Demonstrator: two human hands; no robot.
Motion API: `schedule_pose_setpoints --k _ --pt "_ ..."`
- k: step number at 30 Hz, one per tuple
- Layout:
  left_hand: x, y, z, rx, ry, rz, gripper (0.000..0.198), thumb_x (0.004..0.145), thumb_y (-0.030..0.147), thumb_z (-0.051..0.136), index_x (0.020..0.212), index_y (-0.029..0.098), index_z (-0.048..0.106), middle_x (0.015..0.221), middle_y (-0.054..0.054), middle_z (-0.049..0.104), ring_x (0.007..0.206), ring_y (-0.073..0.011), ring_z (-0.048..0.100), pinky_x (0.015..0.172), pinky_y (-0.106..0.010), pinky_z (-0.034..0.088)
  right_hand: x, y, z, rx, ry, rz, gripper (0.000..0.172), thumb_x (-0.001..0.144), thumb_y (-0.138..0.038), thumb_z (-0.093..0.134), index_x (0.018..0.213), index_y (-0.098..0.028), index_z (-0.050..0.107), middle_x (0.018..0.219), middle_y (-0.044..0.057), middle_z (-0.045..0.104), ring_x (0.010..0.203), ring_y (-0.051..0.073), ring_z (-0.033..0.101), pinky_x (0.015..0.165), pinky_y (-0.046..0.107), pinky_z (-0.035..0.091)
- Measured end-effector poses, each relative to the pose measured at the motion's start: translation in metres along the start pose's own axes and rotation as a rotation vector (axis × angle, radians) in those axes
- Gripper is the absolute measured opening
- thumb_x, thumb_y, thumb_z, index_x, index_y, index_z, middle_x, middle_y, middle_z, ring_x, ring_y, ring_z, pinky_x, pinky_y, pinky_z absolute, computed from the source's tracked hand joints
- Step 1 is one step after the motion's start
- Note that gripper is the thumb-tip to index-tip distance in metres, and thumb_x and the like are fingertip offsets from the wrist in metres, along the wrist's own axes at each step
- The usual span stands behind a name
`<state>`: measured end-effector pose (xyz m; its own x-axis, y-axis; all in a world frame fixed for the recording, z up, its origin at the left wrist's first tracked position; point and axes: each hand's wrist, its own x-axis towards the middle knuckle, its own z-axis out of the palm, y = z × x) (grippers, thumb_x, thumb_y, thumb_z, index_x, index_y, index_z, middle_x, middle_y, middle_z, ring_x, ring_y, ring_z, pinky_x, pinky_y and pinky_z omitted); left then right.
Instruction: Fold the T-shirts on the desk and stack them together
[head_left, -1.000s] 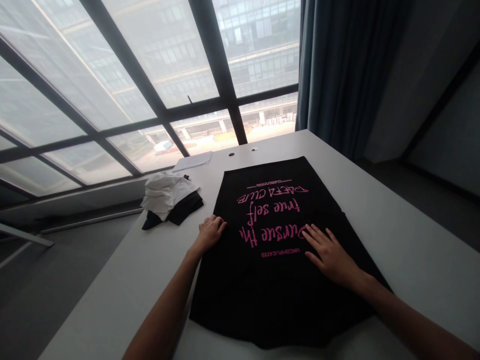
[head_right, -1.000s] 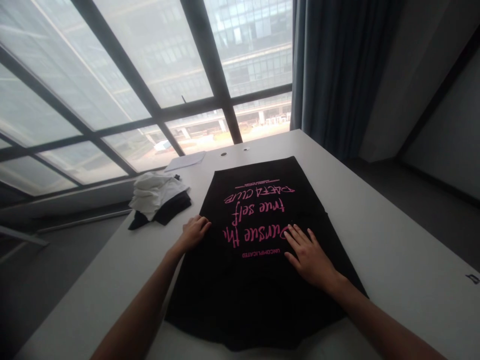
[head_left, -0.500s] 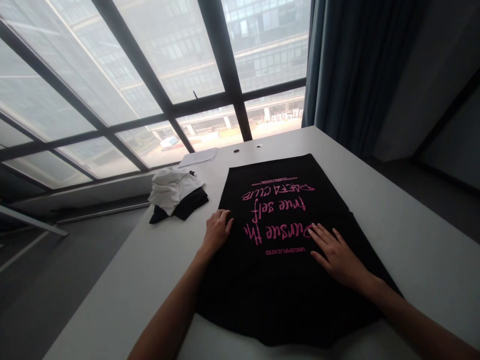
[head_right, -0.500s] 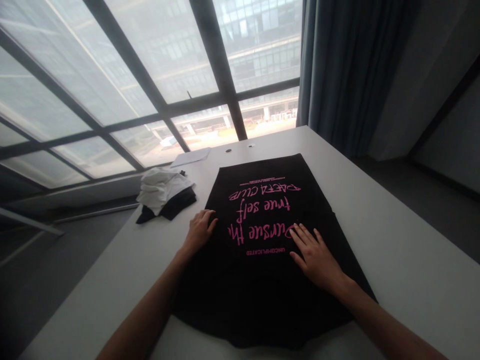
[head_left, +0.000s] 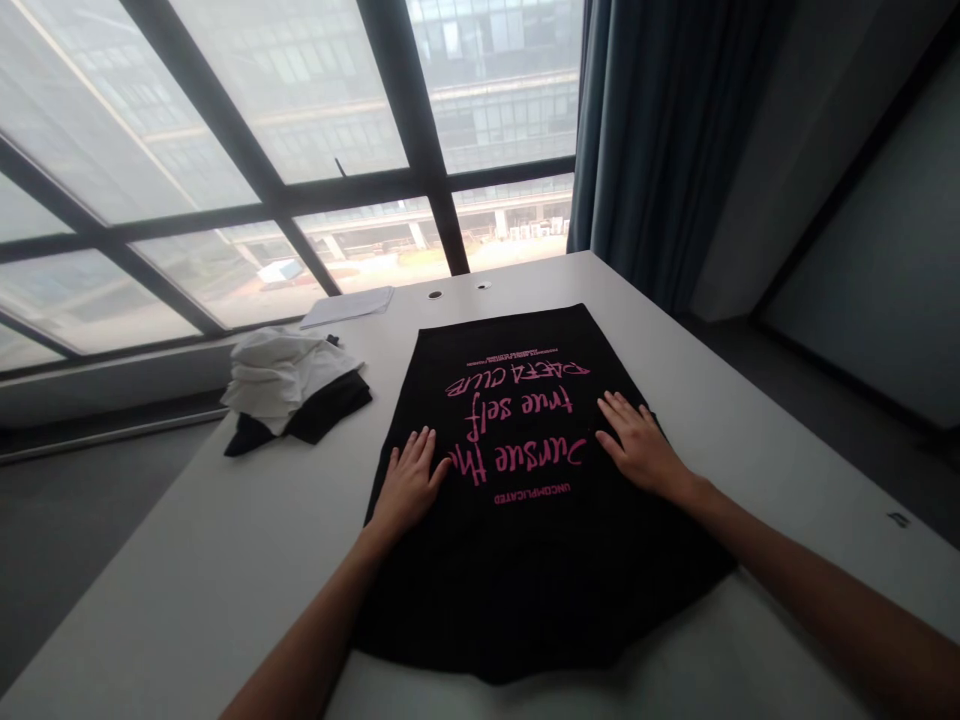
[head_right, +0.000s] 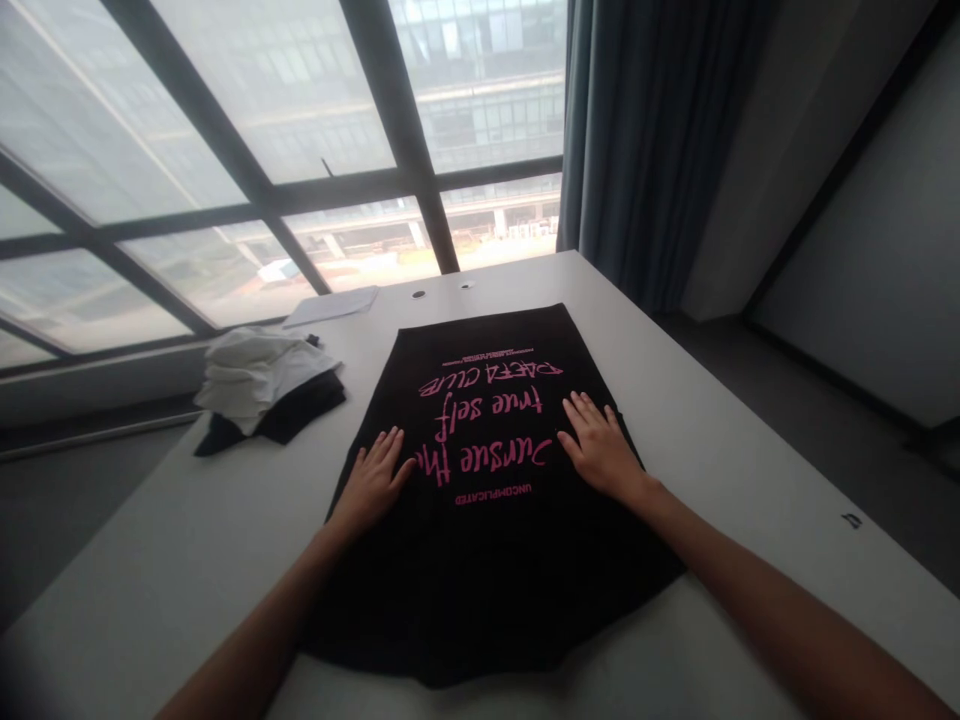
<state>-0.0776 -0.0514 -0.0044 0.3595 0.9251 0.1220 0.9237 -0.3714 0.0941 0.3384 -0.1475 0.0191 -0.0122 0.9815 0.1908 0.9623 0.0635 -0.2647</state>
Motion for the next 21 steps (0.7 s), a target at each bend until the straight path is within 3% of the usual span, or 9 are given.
schedule_pose_setpoints --k 8,21 --pt "-0.001 0.002 -0.001 -0.009 0.0 -0.001 0.064 0.104 0.05 0.035 0.159 0.017 0.032 0.164 -0.012 0.031 0.153 -0.0315 0.025 0.122 -0.058 0.021 0.008 0.021 0.031 -0.131 -0.04 0.006 0.07 0.103 -0.053 0.029 0.158 -0.011 0.032 0.164 0.014 0.029 0.153 0.027 0.023 0.124 0.055 0.016" --pt "-0.002 0.003 -0.003 -0.024 -0.009 -0.001 0.065 0.104 0.051 0.034 0.16 0.019 0.029 0.165 -0.011 0.029 0.153 -0.0299 0.023 0.123 -0.056 0.02 0.007 0.026 0.034 -0.118 -0.023 -0.008 0.071 0.103 -0.054 0.026 0.159 -0.012 0.031 0.163 0.014 0.032 0.153 0.027 0.024 0.123 0.055 0.016"
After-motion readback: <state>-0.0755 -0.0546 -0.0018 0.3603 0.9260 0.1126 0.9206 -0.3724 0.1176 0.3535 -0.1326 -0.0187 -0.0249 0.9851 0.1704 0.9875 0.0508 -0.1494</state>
